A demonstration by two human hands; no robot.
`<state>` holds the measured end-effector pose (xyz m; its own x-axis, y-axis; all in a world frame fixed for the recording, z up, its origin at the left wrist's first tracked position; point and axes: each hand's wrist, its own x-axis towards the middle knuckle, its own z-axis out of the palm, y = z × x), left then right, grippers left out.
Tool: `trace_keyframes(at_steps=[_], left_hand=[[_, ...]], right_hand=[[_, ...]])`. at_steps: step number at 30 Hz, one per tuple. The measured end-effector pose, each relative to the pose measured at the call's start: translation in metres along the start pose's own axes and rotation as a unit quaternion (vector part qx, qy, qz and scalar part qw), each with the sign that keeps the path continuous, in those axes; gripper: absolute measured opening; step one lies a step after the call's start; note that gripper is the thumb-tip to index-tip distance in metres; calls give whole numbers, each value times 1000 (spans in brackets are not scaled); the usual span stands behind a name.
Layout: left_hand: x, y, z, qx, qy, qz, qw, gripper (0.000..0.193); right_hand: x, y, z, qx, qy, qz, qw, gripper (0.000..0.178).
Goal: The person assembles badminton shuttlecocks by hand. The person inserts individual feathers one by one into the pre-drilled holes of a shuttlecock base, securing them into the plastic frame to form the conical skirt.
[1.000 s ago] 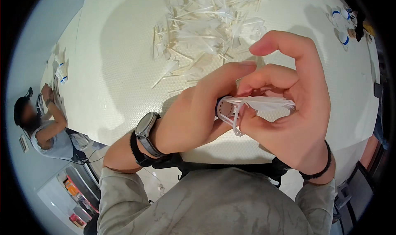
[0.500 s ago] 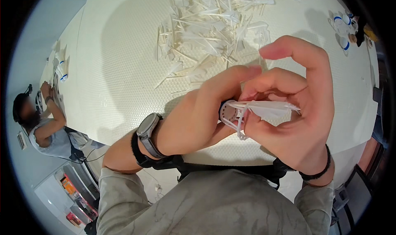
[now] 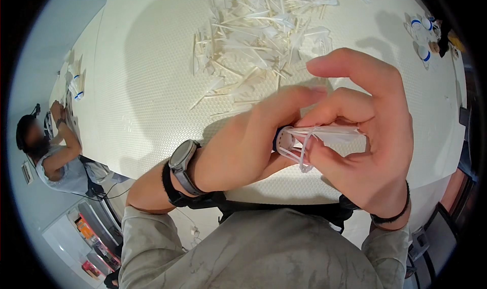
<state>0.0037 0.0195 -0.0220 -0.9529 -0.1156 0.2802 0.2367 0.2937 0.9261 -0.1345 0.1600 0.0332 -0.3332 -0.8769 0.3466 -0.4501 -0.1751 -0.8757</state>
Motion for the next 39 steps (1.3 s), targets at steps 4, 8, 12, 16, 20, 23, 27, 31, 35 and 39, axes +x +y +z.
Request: trace_keyframes(at_steps=[4, 8, 12, 16, 20, 23, 27, 31, 35, 39], left_hand=[[5, 4, -3, 41, -51, -9, 998, 68], [-3, -5, 6, 33, 14, 26, 999, 68], [3, 1, 1, 10, -18, -31, 999, 71], [2, 6, -5, 49, 21, -21, 998, 75], [-1, 3, -5, 73, 39, -10, 997, 78], [1, 7, -7, 68, 19, -17, 997, 79], [2, 12, -7, 79, 3, -30, 996, 79], [0, 4, 1, 61, 10, -25, 998, 73], [3, 6, 2, 20, 35, 29, 999, 67], [9, 13, -14, 63, -104, 12, 993, 83]], right_hand=[[-5, -3, -8, -69, -1, 101, 992, 58], [3, -1, -8, -88, -45, 26, 995, 53], [4, -3, -10, -50, -46, 88, 994, 57], [3, -1, -13, 32, -1, 149, 988, 52], [3, -1, -14, 29, -21, 153, 988, 30], [-1, 2, -12, 29, -13, 143, 989, 19], [-2, 5, -12, 8, -9, 125, 992, 14], [-2, 7, -10, 20, -8, 130, 991, 12], [1, 6, -11, 3, -27, 118, 993, 10], [0, 7, -16, -5, -12, 125, 992, 10]])
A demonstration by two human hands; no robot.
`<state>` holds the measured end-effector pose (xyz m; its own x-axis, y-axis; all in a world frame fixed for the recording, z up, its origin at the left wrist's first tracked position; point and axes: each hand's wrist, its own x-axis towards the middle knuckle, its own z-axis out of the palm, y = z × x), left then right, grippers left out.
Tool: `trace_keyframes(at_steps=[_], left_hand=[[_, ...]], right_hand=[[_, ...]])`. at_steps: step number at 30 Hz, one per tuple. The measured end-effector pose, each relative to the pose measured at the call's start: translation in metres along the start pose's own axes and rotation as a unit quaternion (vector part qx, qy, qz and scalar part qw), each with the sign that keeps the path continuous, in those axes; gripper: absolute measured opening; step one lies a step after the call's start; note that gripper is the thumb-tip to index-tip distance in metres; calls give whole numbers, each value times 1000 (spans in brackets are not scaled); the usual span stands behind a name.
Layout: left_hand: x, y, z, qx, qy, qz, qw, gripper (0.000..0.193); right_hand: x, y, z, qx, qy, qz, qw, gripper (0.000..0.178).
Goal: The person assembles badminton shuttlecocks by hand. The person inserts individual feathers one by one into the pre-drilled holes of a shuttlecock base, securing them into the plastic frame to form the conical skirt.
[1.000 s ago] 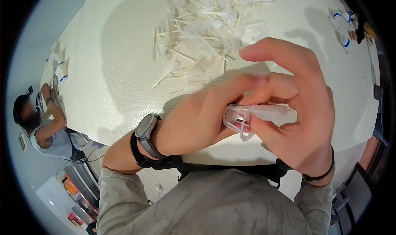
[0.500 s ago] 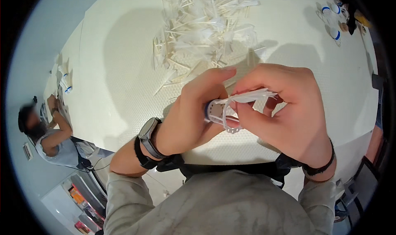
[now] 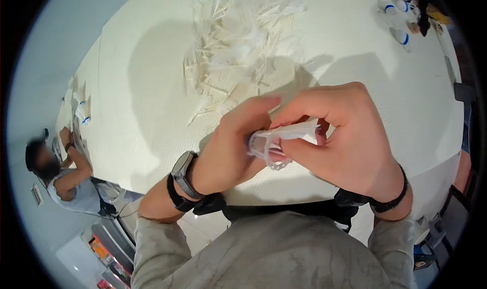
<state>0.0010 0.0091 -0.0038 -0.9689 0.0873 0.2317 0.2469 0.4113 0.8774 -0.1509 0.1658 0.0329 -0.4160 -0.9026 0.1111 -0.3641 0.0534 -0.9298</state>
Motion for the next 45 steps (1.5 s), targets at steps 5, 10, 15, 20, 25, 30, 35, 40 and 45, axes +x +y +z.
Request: trace_keyframes(at_steps=[5, 10, 15, 20, 25, 30, 35, 40, 45], left_hand=[[-7, 4, 1, 55, 4, -45, 997, 77], [-12, -3, 7, 26, 7, -40, 999, 71], [-15, -7, 4, 57, 10, -31, 998, 69], [-10, 1, 4, 107, 189, -29, 976, 57], [-18, -12, 5, -66, 289, -71, 952, 39], [-14, -10, 4, -73, 278, -39, 957, 34], [-17, -12, 2, -40, 271, -29, 961, 36], [-16, -12, 3, -44, 275, -36, 960, 34], [-18, -13, 3, -41, 263, -41, 963, 33]], right_hand=[[-2, 4, 4, 7, -9, 18, 1000, 13], [2, -5, 1, 25, -34, 48, 998, 11], [3, -2, -1, 23, -51, 44, 997, 14], [25, 10, -32, 116, 11, 79, 990, 30], [51, 65, -25, -257, 200, 38, 945, 20], [56, 66, -17, -268, 174, 15, 947, 16], [56, 69, -21, -189, 168, 46, 966, 12], [53, 67, -14, -295, 157, -68, 940, 12], [52, 64, -19, -230, 125, -28, 965, 11]])
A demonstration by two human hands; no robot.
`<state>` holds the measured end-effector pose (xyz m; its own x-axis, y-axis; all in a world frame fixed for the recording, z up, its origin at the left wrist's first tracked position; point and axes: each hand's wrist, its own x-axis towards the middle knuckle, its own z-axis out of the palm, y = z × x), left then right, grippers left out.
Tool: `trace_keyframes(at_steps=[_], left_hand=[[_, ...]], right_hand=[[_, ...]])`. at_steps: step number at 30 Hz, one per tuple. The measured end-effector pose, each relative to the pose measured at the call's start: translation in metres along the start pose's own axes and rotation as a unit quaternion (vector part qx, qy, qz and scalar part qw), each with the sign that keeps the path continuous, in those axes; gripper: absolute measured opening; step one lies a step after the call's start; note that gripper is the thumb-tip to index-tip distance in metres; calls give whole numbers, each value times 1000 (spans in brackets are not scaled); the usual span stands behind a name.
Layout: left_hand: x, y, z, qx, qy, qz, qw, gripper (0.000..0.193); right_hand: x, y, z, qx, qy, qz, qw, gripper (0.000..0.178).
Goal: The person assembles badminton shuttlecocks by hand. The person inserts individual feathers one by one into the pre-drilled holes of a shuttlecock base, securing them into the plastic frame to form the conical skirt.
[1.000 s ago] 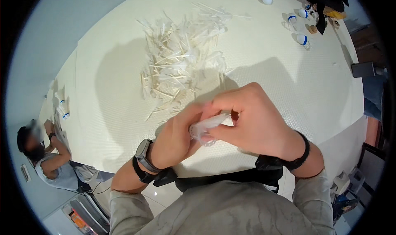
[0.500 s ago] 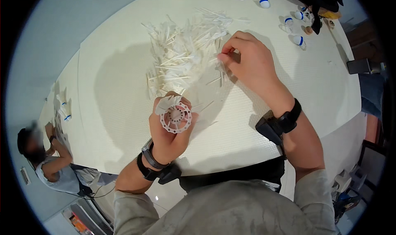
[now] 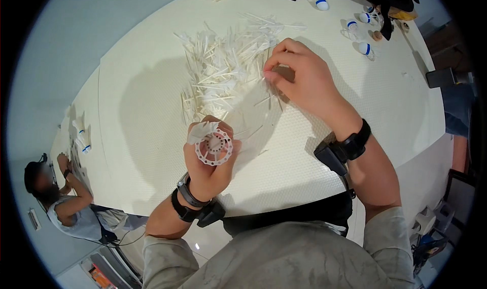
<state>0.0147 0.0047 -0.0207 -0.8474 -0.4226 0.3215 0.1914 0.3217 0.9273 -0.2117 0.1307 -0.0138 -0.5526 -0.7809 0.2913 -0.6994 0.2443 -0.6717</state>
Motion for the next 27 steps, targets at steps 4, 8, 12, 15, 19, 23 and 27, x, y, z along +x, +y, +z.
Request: trace_keyframes(at_steps=[4, 8, 12, 15, 19, 23, 27], left_hand=[[-1, -1, -1, -42, 17, 3, 999, 32], [6, 5, -5, 19, 9, 22, 1000, 15], [11, 6, 4, -35, 69, -3, 997, 22], [19, 13, 11, -75, 110, -39, 990, 30], [20, 8, 5, -140, 111, -7, 984, 34], [17, 10, 2, -181, 115, -13, 977, 34], [18, 11, 5, -154, 128, -26, 979, 34]], right_hand=[[3, 6, 0, 109, 5, 11, 994, 4], [2, -4, -23, 86, -2, 50, 995, 5], [-8, -13, -22, 322, -28, 108, 940, 6], [-21, -31, -13, 451, -94, 138, 877, 8], [-31, -41, -3, 426, -72, 82, 898, 6], [-32, -42, 1, 413, -46, 38, 909, 5], [-32, -42, 0, 423, -48, 51, 904, 6]])
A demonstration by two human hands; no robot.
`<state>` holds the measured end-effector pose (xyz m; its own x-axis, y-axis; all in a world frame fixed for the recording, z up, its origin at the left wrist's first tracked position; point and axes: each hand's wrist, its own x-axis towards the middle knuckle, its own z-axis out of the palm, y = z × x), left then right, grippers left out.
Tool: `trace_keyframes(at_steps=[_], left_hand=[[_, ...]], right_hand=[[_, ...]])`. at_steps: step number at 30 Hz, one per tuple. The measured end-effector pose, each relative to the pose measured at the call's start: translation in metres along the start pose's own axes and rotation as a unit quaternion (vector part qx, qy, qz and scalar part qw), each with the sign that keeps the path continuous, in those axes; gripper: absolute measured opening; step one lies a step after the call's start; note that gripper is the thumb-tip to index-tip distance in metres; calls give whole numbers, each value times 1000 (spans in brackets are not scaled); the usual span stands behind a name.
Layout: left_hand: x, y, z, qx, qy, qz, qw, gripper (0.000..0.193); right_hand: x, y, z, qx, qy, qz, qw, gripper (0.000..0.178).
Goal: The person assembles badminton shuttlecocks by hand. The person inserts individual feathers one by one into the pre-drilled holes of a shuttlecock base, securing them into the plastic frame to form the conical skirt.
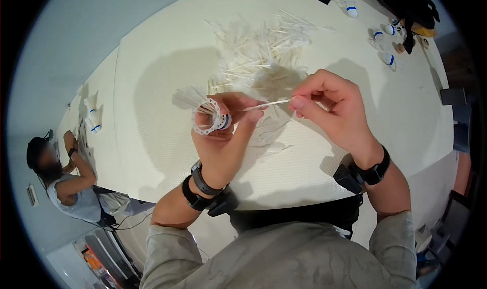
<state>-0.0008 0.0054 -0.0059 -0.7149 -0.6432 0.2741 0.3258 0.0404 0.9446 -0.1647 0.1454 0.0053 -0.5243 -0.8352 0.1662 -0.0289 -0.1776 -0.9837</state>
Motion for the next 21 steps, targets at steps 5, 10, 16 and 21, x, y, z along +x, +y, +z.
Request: trace_keyframes(at_steps=[5, 10, 16, 21], left_hand=[[1, -3, -5, 39, -8, 24, 999, 36], [2, -5, -11, 132, -74, 90, 984, 41], [0, -6, -7, 124, -50, 106, 985, 39], [-1, -15, -3, 52, -54, 89, 993, 39]], right_hand=[[0, -4, 3, -15, -18, 14, 1000, 9], [5, -15, -5, 44, -134, 222, 965, 24], [2, -4, -11, 33, -204, 156, 966, 21], [-4, -2, -2, 113, -177, 145, 967, 17]])
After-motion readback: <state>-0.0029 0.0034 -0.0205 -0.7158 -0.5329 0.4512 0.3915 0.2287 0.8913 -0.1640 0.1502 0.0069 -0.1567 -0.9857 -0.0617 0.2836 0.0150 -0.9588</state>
